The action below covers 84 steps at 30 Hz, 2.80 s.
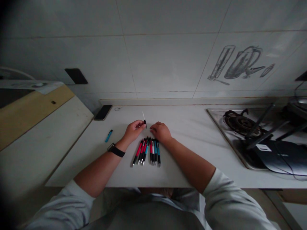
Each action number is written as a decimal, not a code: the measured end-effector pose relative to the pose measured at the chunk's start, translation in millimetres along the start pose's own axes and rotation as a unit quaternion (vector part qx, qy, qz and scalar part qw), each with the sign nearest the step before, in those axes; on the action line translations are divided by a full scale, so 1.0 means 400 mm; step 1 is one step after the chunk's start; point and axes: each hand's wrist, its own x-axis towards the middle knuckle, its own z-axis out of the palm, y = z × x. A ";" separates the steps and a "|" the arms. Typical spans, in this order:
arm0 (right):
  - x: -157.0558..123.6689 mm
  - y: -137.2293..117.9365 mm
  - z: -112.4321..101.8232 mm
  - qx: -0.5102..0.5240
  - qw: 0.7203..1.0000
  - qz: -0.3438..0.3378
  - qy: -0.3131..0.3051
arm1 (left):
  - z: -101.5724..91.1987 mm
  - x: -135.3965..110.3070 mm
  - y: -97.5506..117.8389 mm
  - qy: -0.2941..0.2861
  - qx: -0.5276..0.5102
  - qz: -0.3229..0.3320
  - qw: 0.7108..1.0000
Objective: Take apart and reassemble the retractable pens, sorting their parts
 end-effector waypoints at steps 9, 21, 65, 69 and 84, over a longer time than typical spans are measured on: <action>0.011 0.029 -0.024 -0.051 0.998 0.032 0.000 | -0.011 -0.002 -0.010 -0.010 0.012 -0.008 1.000; 0.012 0.388 -0.223 0.113 0.936 0.236 0.235 | -0.023 -0.005 -0.024 -0.017 0.013 -0.004 1.000; 0.024 0.350 -0.168 -0.123 0.966 0.206 0.095 | -0.012 -0.014 -0.028 -0.076 0.061 0.005 0.995; 0.024 0.342 -0.168 -0.130 0.965 0.208 0.092 | -0.013 -0.014 -0.018 -0.076 0.061 0.008 0.995; -0.014 0.057 -0.088 0.325 0.942 0.048 0.069 | -0.010 -0.022 0.006 -0.061 0.085 0.074 0.992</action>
